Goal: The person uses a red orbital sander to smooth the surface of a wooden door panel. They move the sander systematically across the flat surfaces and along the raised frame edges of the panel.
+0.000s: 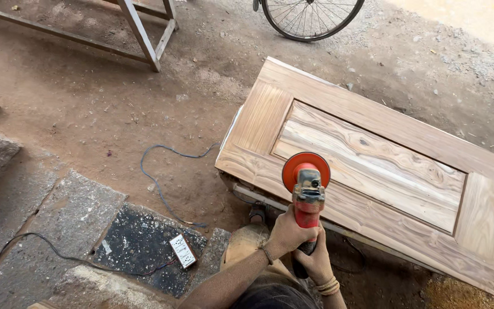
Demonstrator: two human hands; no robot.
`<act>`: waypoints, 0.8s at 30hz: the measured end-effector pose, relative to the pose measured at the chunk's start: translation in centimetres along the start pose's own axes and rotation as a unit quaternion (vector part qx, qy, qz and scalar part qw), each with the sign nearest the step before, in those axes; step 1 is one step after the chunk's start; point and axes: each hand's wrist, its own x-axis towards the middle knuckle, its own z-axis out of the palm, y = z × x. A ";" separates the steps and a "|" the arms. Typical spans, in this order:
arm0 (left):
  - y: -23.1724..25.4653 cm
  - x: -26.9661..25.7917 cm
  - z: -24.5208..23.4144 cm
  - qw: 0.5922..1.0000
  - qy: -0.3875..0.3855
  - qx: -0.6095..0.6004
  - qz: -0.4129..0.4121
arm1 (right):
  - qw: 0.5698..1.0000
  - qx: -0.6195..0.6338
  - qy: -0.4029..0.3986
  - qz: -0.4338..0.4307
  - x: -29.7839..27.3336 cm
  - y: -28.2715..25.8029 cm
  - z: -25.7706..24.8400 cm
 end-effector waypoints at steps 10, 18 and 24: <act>1.2 -8.0 0.9 0.992 -0.102 0.020 0.072 | 0.981 0.149 0.125 -0.015 -8.0 1.4 2.7; -1.6 -5.8 1.2 0.976 -0.178 0.115 0.049 | 0.963 0.156 0.212 -0.063 -8.5 6.0 5.1; -4.4 -1.1 -3.0 0.973 -0.181 0.136 0.052 | 0.955 0.182 0.209 0.102 -4.9 1.5 10.3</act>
